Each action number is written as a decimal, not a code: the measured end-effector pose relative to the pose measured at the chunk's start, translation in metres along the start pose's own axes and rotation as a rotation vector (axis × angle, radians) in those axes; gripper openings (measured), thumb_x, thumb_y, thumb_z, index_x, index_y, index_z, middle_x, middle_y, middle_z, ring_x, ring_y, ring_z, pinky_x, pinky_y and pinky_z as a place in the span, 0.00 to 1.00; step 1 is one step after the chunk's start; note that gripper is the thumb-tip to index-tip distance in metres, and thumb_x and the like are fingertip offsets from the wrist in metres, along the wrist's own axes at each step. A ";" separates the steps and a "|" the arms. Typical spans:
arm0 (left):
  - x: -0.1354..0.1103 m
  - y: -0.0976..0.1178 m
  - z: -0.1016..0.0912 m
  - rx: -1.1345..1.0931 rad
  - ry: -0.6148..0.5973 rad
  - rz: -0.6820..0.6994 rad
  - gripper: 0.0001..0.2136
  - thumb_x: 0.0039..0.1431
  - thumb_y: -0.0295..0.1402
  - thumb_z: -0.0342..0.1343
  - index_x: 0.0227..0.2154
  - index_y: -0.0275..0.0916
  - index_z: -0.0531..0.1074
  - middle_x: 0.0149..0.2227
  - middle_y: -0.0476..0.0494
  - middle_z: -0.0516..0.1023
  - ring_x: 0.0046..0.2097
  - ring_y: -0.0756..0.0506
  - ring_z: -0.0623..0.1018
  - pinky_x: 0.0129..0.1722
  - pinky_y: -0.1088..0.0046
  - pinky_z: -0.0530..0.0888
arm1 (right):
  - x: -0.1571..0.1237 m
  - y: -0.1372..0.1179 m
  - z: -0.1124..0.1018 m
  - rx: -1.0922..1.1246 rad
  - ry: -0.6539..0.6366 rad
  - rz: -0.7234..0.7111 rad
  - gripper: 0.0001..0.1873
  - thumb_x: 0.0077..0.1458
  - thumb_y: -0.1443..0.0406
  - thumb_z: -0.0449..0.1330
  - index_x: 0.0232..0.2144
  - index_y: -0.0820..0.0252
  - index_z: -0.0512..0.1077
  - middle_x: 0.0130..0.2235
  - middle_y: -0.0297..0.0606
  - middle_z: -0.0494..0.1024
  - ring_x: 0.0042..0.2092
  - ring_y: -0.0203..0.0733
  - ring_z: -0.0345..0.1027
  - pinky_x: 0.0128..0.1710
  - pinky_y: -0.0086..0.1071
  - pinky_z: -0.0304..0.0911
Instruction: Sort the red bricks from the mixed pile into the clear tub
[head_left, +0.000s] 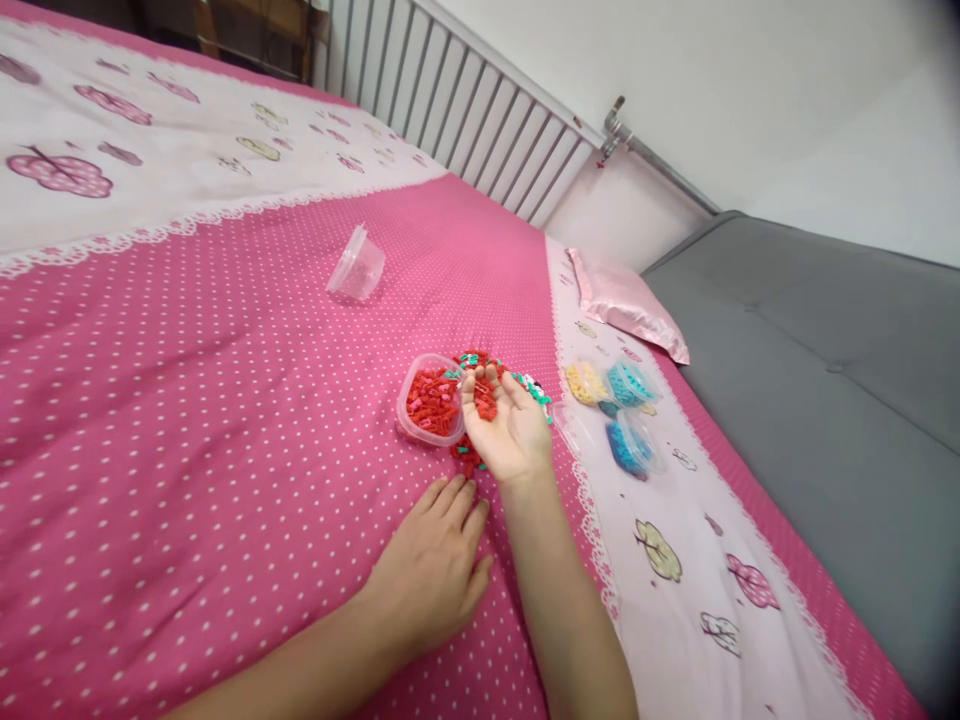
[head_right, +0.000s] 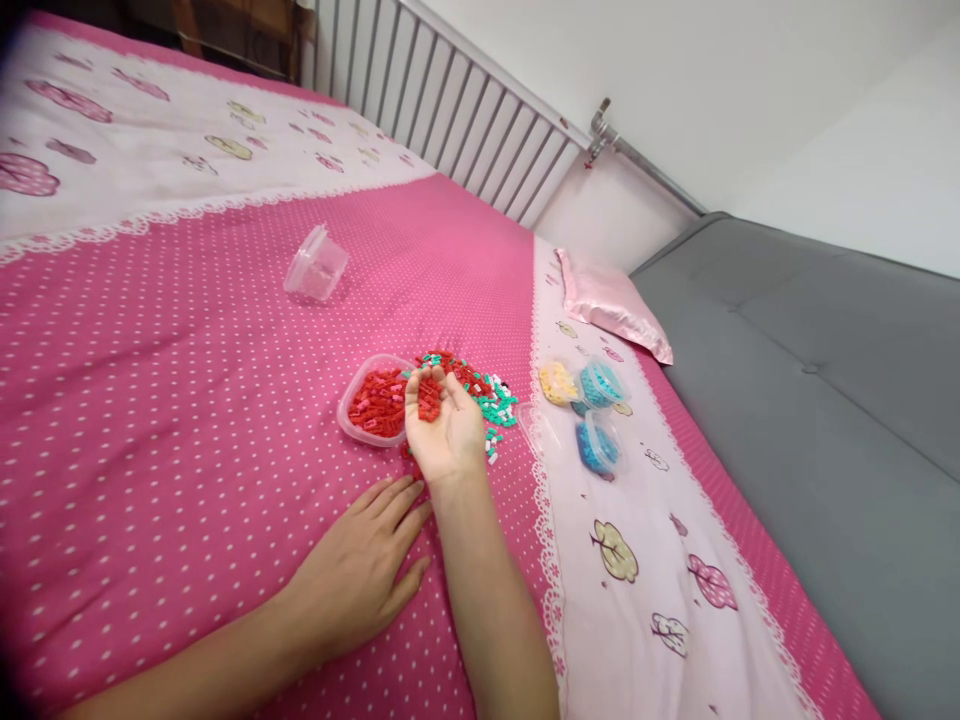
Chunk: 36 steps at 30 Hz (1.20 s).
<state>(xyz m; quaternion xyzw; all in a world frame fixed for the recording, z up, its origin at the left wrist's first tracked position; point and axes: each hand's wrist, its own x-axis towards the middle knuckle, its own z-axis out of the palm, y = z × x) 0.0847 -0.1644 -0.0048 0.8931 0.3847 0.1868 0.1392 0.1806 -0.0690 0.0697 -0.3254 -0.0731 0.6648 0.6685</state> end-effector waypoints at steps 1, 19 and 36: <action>0.000 0.000 0.000 -0.009 0.006 0.004 0.23 0.59 0.39 0.42 0.54 0.32 0.64 0.56 0.35 0.66 0.59 0.38 0.62 0.60 0.56 0.54 | -0.001 0.003 0.000 -0.012 -0.010 -0.015 0.12 0.60 0.68 0.47 0.27 0.60 0.67 0.29 0.34 0.72 0.37 0.32 0.69 0.44 0.29 0.68; 0.002 0.001 -0.002 -0.057 0.038 0.023 0.20 0.57 0.36 0.46 0.50 0.34 0.67 0.52 0.37 0.69 0.56 0.39 0.64 0.61 0.57 0.51 | -0.004 0.029 0.002 -0.430 -0.351 -0.170 0.25 0.56 0.48 0.42 0.44 0.54 0.68 0.55 0.37 0.64 0.61 0.33 0.48 0.61 0.37 0.41; -0.001 0.000 0.000 -0.018 0.050 0.005 0.21 0.60 0.39 0.42 0.53 0.34 0.65 0.54 0.36 0.68 0.57 0.39 0.64 0.59 0.57 0.56 | -0.017 0.008 0.002 -0.588 -0.396 0.077 0.25 0.54 0.46 0.48 0.43 0.56 0.69 0.54 0.39 0.67 0.58 0.42 0.56 0.58 0.39 0.50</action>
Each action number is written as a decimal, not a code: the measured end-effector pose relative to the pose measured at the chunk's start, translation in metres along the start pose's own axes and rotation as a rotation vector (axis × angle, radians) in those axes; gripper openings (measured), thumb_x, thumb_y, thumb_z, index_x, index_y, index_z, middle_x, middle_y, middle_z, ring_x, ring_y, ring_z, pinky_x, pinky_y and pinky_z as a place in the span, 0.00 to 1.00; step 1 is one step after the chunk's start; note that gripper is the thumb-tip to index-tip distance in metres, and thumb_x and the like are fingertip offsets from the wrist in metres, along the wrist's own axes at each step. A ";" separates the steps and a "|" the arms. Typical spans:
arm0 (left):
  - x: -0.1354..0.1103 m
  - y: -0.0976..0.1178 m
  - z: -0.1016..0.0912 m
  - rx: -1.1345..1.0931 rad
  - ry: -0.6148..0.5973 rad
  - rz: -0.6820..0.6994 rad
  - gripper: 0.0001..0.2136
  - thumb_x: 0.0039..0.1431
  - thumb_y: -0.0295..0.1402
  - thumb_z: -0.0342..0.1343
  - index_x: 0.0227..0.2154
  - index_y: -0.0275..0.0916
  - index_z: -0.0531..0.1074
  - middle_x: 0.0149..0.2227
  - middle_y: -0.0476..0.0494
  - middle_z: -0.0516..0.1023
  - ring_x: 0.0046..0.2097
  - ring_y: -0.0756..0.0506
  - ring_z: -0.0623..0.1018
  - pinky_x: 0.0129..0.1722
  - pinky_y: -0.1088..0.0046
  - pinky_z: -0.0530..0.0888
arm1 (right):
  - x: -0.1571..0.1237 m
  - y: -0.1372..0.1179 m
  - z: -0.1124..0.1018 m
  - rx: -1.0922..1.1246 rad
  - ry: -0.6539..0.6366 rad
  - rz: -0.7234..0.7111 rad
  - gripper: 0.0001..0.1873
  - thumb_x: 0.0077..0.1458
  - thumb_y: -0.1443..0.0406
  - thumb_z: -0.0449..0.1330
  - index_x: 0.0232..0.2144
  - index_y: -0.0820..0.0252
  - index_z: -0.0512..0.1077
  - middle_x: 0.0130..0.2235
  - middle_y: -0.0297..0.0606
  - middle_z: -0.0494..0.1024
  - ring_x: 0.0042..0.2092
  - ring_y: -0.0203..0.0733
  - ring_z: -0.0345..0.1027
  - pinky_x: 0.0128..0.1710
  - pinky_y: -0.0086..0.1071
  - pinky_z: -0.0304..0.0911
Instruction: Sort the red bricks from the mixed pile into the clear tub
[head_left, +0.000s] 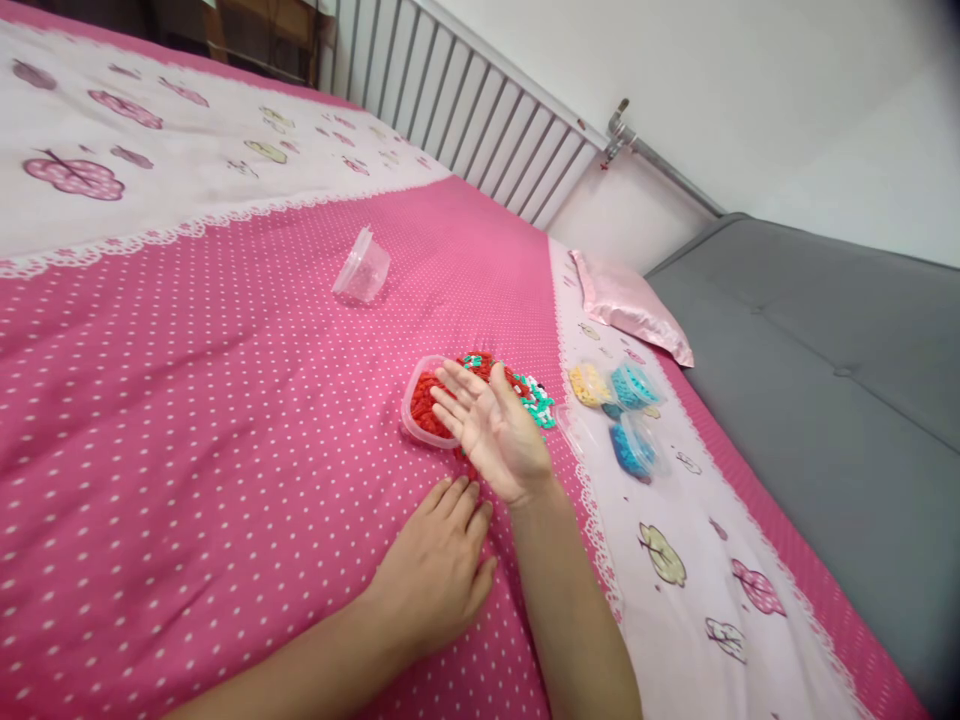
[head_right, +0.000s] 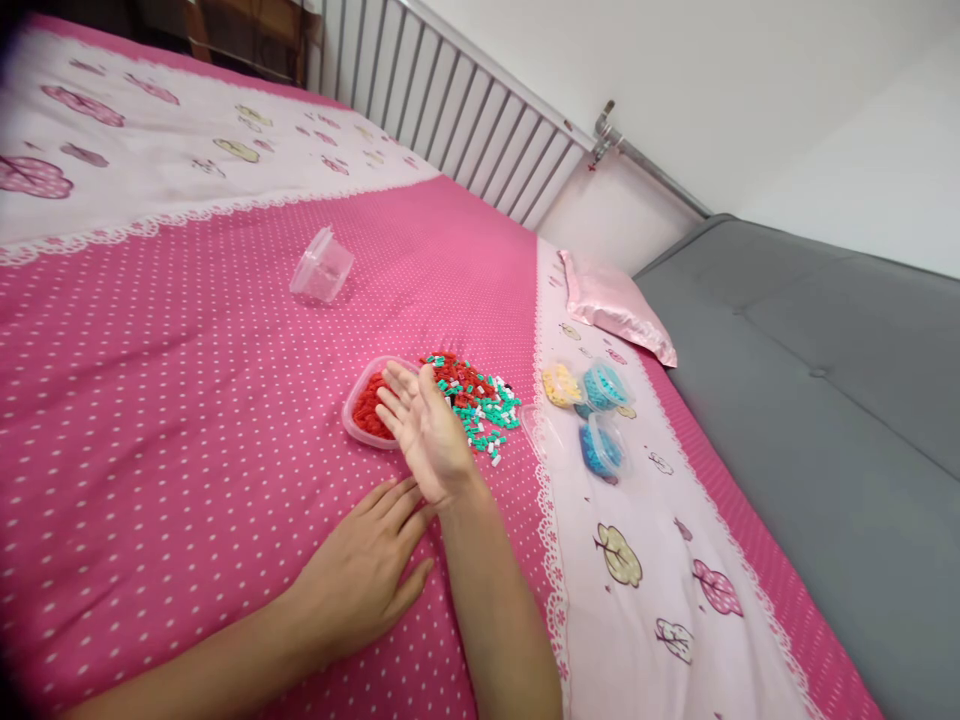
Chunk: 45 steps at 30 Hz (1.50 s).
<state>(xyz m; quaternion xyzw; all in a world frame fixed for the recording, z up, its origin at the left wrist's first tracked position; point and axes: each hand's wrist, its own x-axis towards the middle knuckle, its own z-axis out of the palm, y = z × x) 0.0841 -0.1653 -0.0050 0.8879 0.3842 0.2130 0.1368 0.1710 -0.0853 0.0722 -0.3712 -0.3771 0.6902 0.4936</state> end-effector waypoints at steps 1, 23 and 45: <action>0.000 0.000 0.000 0.010 -0.004 -0.001 0.22 0.60 0.39 0.41 0.53 0.34 0.64 0.54 0.36 0.68 0.57 0.39 0.64 0.59 0.57 0.55 | -0.002 -0.005 -0.002 -0.009 0.011 -0.025 0.25 0.54 0.46 0.49 0.42 0.56 0.70 0.53 0.39 0.68 0.57 0.42 0.57 0.57 0.38 0.52; 0.001 0.000 0.000 0.070 -0.008 0.013 0.22 0.59 0.39 0.41 0.51 0.33 0.66 0.55 0.33 0.67 0.58 0.37 0.63 0.58 0.57 0.56 | -0.017 -0.033 -0.093 -1.687 0.539 -0.010 0.09 0.43 0.71 0.59 0.26 0.53 0.76 0.25 0.36 0.76 0.27 0.40 0.67 0.30 0.33 0.58; -0.003 -0.003 -0.007 0.059 0.094 0.103 0.16 0.56 0.36 0.48 0.45 0.36 0.68 0.47 0.38 0.71 0.50 0.42 0.68 0.54 0.64 0.63 | -0.067 0.070 -0.117 -1.528 1.242 -0.296 0.29 0.55 0.60 0.49 0.53 0.79 0.60 0.52 0.61 0.65 0.56 0.55 0.54 0.55 0.44 0.47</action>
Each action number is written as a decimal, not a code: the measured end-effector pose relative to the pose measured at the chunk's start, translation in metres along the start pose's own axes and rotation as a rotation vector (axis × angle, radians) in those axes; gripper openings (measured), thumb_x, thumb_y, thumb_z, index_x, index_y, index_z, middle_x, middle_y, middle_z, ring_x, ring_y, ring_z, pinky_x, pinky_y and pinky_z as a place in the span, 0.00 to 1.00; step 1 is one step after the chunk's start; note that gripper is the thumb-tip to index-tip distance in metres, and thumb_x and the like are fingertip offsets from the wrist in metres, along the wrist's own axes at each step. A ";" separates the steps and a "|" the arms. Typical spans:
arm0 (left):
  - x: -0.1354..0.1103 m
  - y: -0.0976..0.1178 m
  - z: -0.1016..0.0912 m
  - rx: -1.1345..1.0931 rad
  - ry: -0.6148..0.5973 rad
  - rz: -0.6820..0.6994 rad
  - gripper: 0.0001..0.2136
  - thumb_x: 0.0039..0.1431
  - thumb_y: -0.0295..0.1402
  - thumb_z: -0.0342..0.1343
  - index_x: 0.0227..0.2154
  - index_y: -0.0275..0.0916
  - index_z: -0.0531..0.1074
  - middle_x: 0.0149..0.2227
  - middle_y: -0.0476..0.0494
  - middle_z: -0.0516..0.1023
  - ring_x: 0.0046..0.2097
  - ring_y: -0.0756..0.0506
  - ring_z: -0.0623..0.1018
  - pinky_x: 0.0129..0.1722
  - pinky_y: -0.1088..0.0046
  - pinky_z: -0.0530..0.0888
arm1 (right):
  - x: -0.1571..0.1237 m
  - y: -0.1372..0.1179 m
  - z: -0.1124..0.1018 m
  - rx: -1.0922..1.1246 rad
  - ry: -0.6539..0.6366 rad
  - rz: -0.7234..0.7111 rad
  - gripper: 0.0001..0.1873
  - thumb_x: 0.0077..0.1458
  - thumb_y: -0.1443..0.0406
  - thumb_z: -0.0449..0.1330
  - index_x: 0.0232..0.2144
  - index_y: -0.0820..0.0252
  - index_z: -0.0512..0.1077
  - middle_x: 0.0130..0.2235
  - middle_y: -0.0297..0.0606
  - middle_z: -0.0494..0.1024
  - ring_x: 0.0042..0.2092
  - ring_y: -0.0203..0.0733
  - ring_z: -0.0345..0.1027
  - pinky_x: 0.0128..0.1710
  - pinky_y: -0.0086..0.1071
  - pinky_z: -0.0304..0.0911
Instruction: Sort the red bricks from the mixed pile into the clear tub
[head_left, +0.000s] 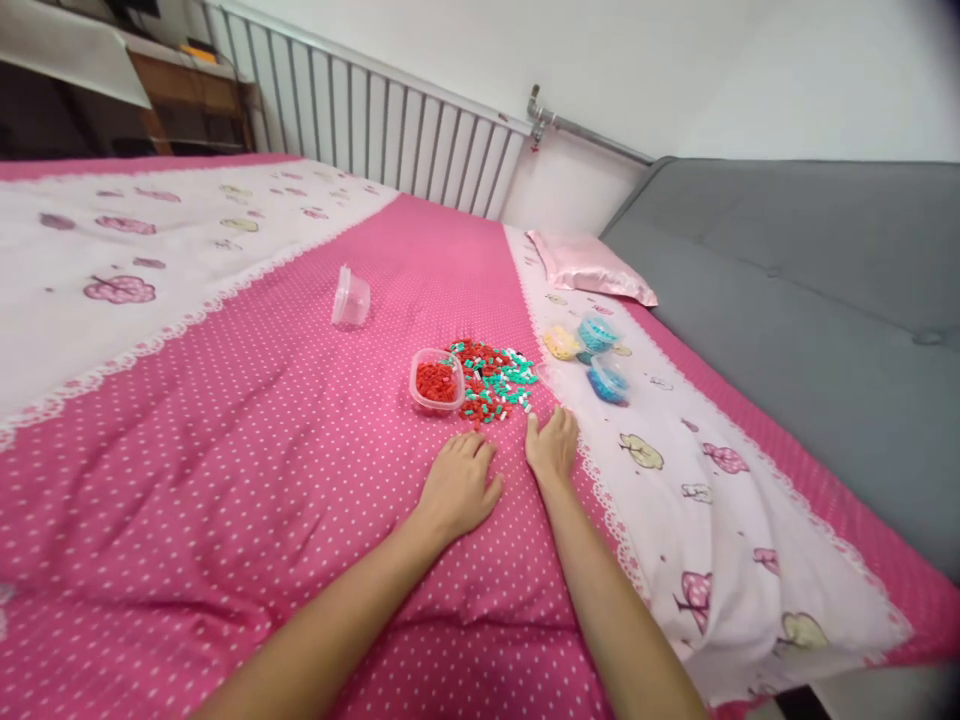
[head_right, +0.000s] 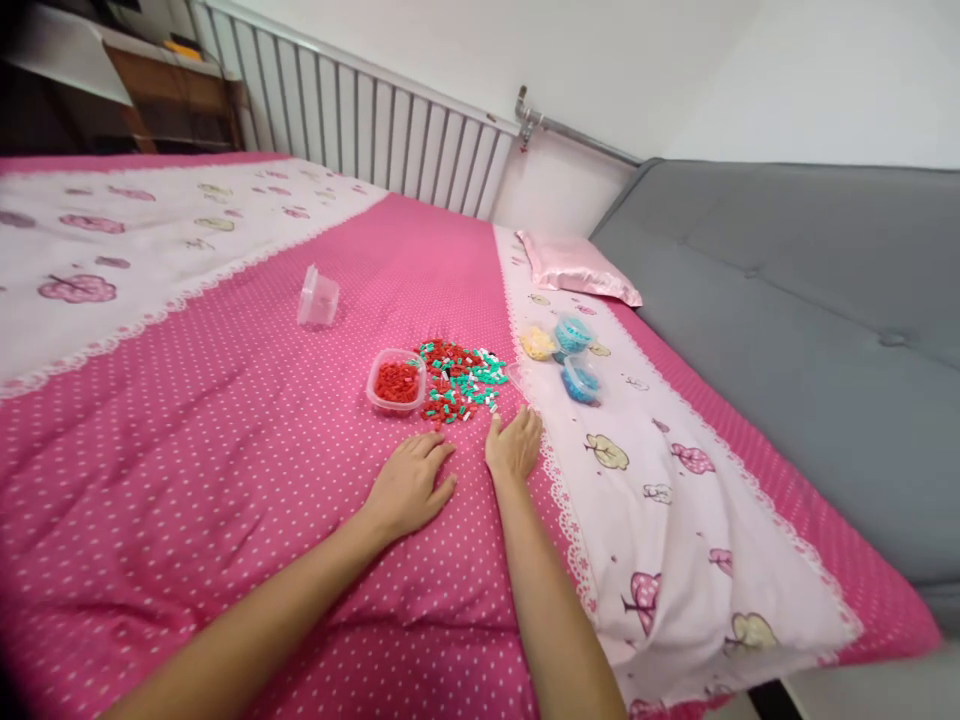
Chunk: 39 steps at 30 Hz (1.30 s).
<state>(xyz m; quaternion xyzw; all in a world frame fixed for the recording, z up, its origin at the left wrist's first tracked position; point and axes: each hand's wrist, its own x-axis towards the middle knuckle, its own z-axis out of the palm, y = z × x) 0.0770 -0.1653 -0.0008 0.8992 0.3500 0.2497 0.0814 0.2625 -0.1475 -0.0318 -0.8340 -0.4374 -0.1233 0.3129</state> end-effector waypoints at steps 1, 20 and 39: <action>-0.001 0.000 0.001 0.009 0.004 0.001 0.15 0.56 0.36 0.48 0.45 0.36 0.68 0.47 0.38 0.71 0.50 0.42 0.68 0.53 0.64 0.63 | -0.007 0.002 -0.004 -0.033 -0.027 0.018 0.29 0.56 0.59 0.48 0.54 0.79 0.59 0.54 0.61 0.63 0.57 0.56 0.52 0.56 0.44 0.46; -0.025 -0.032 -0.038 0.194 0.057 -0.183 0.13 0.55 0.34 0.45 0.38 0.35 0.70 0.41 0.36 0.73 0.45 0.42 0.71 0.49 0.65 0.65 | -0.033 -0.004 -0.027 -0.125 -0.087 0.125 0.30 0.58 0.55 0.45 0.54 0.73 0.62 0.57 0.57 0.62 0.58 0.55 0.52 0.56 0.43 0.43; -0.049 -0.090 -0.069 0.404 0.083 -0.467 0.27 0.58 0.42 0.38 0.53 0.29 0.64 0.55 0.31 0.66 0.58 0.37 0.63 0.58 0.61 0.54 | -0.032 -0.006 -0.031 -0.103 -0.082 0.134 0.28 0.58 0.57 0.45 0.53 0.74 0.63 0.56 0.57 0.63 0.57 0.53 0.53 0.56 0.43 0.43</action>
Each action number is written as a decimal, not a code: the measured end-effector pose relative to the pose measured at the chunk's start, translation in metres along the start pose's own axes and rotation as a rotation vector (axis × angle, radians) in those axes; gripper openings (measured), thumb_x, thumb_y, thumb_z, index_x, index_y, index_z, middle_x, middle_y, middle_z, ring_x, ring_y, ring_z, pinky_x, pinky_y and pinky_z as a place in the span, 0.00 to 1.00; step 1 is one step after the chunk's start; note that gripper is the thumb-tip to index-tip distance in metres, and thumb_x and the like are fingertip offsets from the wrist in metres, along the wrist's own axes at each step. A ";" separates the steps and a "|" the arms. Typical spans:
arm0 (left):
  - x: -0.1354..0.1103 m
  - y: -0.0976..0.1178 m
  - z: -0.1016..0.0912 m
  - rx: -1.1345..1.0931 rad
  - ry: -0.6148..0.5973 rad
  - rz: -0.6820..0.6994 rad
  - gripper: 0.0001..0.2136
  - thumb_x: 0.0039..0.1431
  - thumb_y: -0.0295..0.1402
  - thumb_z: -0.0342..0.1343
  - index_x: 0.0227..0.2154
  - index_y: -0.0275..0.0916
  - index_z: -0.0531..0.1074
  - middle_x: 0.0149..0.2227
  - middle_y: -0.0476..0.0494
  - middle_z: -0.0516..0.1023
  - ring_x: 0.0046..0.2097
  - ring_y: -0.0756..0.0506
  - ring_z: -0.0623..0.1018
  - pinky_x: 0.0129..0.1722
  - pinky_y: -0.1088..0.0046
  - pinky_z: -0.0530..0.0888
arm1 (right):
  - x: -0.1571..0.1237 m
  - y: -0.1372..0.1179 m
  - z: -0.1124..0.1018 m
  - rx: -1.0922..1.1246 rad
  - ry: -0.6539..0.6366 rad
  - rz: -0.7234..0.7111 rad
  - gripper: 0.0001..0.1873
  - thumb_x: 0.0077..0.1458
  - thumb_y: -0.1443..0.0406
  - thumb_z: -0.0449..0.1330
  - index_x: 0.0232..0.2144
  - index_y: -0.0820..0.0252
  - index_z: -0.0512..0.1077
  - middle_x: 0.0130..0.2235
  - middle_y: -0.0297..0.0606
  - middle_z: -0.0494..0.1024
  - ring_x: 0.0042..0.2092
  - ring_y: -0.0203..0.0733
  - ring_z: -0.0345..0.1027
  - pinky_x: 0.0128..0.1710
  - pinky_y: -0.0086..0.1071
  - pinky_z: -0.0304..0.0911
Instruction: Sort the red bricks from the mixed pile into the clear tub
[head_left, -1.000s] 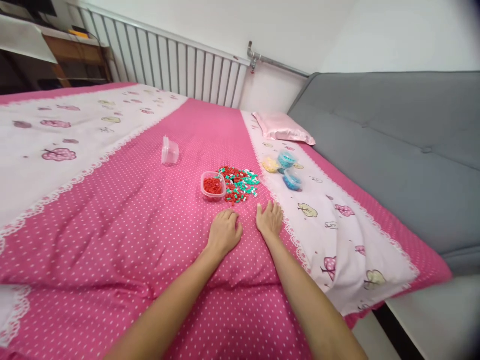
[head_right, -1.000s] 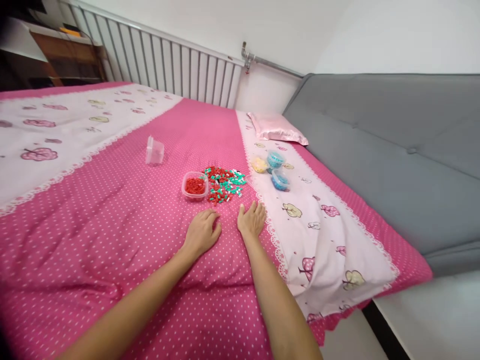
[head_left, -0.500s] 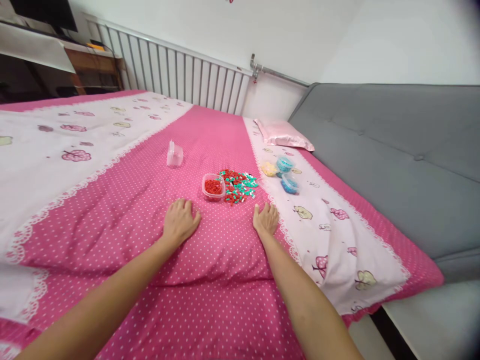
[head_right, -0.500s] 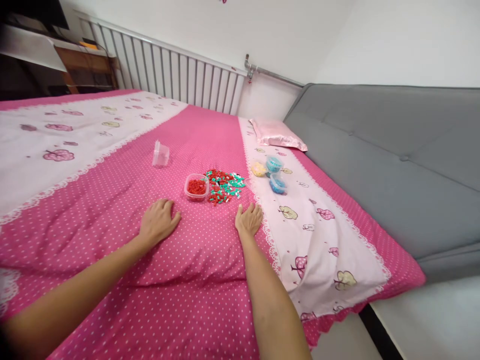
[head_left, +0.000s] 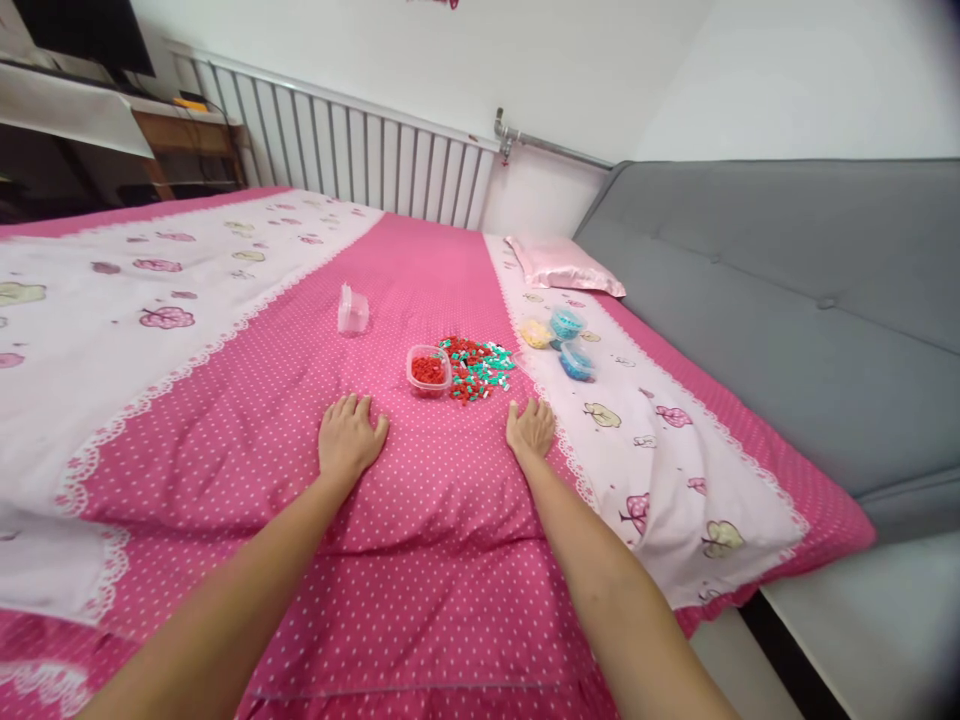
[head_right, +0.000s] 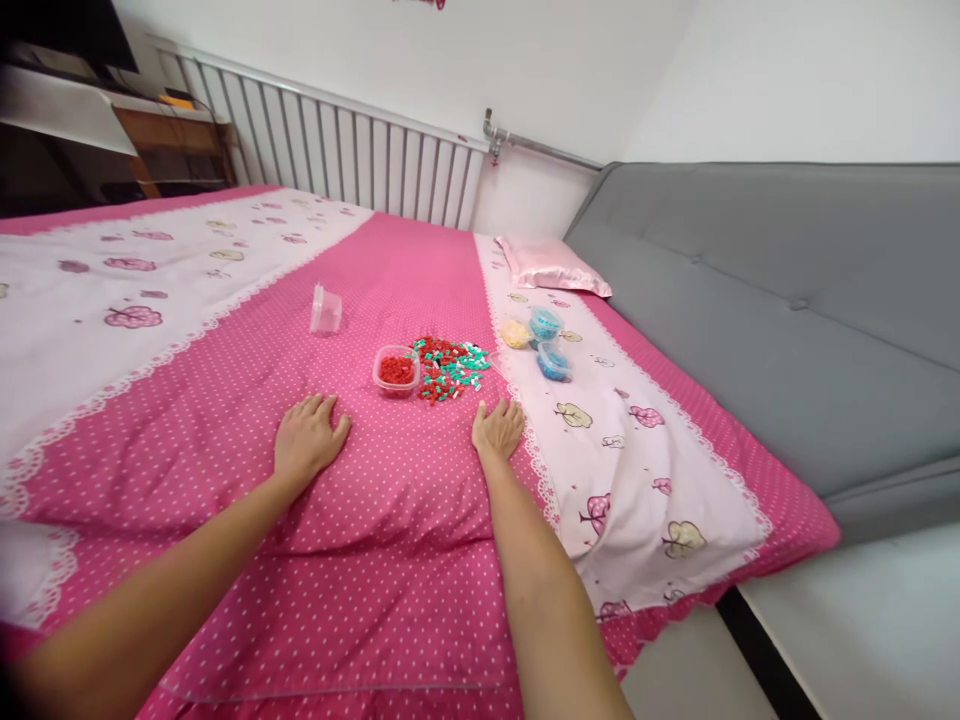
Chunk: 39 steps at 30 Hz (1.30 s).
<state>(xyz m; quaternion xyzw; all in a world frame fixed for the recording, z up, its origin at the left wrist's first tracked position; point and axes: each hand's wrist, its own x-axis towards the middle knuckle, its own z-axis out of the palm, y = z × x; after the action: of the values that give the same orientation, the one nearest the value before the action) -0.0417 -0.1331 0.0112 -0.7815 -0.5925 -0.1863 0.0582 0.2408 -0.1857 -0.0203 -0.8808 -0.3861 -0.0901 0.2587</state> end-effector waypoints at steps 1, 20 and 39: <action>-0.001 0.000 -0.001 0.000 0.007 0.001 0.26 0.58 0.42 0.38 0.53 0.29 0.65 0.55 0.31 0.66 0.57 0.38 0.64 0.57 0.62 0.55 | 0.000 0.000 0.000 0.003 0.002 0.000 0.28 0.58 0.57 0.46 0.52 0.73 0.63 0.56 0.57 0.63 0.57 0.53 0.53 0.56 0.42 0.43; -0.001 0.000 -0.003 -0.041 0.071 0.008 0.23 0.57 0.39 0.40 0.47 0.29 0.69 0.50 0.33 0.71 0.53 0.39 0.68 0.55 0.64 0.58 | 0.002 0.002 0.003 0.023 0.023 -0.001 0.26 0.57 0.58 0.46 0.50 0.72 0.64 0.55 0.57 0.64 0.56 0.53 0.54 0.55 0.42 0.44; 0.000 -0.001 -0.004 -0.048 0.086 -0.010 0.22 0.56 0.38 0.40 0.45 0.30 0.71 0.47 0.32 0.73 0.49 0.38 0.70 0.52 0.62 0.61 | 0.002 -0.002 0.000 0.022 0.032 0.005 0.25 0.57 0.59 0.46 0.49 0.72 0.66 0.54 0.56 0.65 0.55 0.53 0.55 0.54 0.41 0.44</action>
<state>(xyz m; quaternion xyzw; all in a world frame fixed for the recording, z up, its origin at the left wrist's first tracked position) -0.0437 -0.1340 0.0152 -0.7711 -0.5887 -0.2341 0.0639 0.2409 -0.1830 -0.0190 -0.8774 -0.3807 -0.0991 0.2746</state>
